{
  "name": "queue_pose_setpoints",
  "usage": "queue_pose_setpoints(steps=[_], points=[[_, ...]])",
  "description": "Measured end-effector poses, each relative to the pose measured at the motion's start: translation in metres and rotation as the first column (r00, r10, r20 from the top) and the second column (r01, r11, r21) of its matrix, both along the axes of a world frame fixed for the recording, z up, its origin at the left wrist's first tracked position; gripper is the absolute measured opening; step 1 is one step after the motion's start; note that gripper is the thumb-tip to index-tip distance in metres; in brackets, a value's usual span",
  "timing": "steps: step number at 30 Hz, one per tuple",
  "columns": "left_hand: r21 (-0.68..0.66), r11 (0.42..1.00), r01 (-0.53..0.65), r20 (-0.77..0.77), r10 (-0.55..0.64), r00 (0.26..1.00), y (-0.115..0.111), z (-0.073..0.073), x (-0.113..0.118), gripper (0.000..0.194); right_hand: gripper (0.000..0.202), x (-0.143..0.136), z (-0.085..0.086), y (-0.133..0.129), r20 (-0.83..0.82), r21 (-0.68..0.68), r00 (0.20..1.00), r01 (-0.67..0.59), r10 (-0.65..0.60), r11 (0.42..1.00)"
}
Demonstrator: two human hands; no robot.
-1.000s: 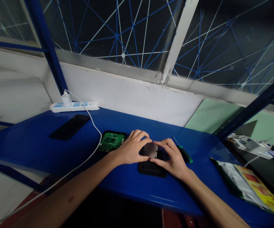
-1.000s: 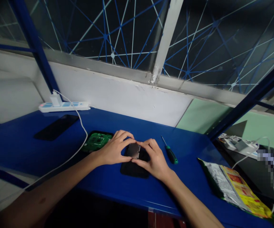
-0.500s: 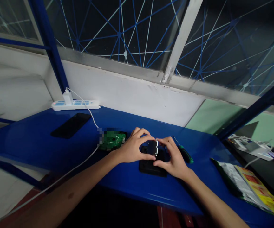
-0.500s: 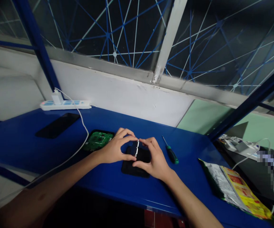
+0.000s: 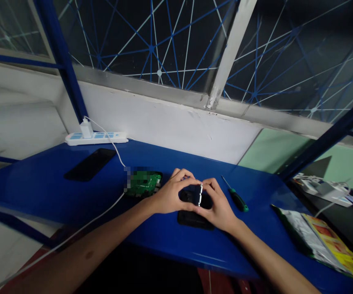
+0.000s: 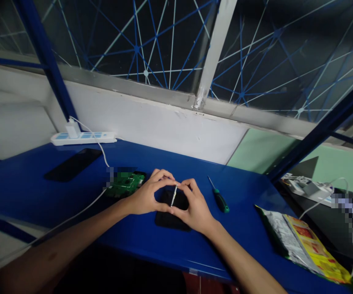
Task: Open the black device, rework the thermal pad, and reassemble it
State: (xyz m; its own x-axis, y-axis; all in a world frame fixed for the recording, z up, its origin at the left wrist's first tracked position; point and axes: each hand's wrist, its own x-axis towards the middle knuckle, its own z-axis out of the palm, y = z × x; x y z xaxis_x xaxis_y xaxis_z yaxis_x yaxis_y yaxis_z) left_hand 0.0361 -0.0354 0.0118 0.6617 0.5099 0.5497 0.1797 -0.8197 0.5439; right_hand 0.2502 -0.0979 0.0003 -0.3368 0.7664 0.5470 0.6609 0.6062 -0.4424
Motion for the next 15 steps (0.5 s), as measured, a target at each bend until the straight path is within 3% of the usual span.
queue_pose_setpoints(steps=[15], points=[[0.042,0.994,-0.104,-0.015,0.104,0.994,0.006,0.008,-0.008,0.058,0.051,0.016,0.008,0.003,0.085,0.042,0.989,0.114,-0.117,0.993]])
